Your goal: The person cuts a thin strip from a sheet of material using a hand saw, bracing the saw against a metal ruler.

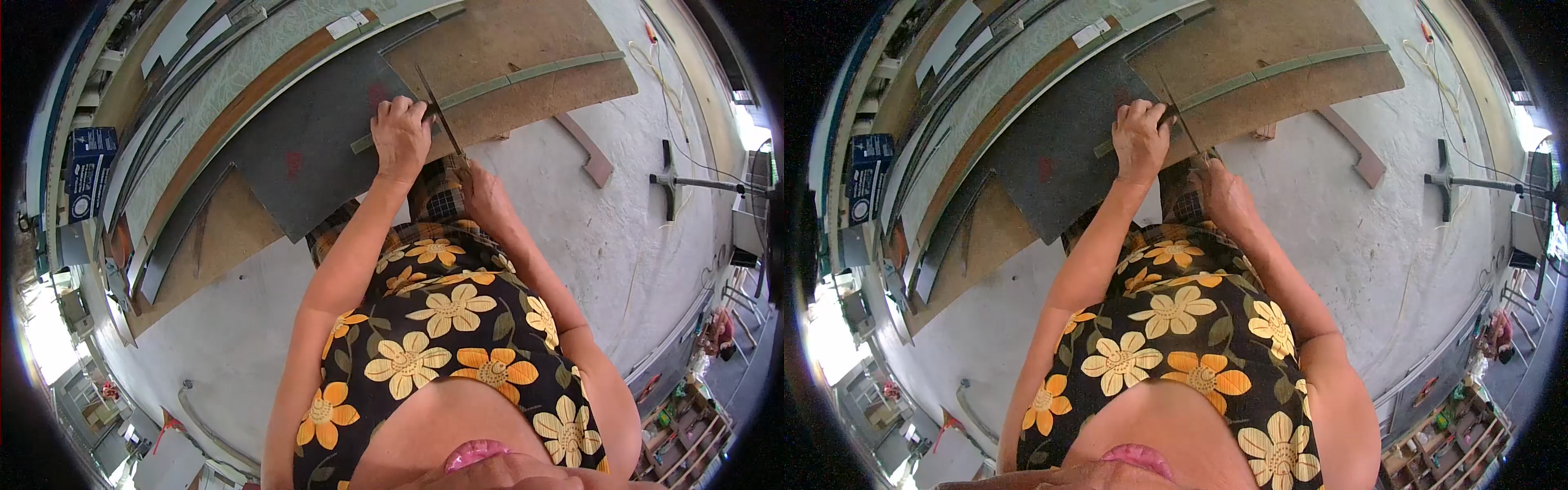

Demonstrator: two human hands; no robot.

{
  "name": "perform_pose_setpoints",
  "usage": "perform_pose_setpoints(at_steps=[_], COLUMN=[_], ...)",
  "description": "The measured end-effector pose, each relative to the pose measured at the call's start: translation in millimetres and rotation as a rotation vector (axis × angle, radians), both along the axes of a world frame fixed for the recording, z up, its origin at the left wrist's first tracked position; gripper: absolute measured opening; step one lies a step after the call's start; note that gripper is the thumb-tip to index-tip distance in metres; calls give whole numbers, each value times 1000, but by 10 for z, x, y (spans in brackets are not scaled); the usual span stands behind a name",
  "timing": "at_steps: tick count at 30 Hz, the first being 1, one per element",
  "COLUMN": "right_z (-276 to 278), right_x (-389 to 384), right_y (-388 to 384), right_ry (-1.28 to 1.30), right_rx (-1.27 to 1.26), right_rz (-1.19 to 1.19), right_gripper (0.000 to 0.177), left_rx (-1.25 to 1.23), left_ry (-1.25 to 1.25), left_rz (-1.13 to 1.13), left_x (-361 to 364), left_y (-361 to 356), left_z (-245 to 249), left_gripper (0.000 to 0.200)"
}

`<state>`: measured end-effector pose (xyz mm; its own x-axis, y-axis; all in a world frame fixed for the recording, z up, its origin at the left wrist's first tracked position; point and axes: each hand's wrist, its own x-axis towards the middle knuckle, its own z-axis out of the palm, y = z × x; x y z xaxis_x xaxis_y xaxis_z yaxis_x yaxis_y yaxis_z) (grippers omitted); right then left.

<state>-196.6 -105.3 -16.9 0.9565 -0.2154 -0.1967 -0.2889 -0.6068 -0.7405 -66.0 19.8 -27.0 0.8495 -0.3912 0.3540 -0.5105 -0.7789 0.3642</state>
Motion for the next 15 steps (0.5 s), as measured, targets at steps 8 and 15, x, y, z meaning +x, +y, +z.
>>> perform_pose_setpoints(at_steps=[8,15], right_z=[-170,1], right_x=[484,274], right_y=[-19,25], right_ry=[-25,-3], right_rx=[-87,-141], right_rz=[4,-11], right_gripper=[16,15], left_rx=[-16,-17], left_ry=[19,46], left_rz=[-7,-8], left_x=[-14,-19], left_y=[4,-21], left_z=[-33,-18], left_gripper=[23,21])
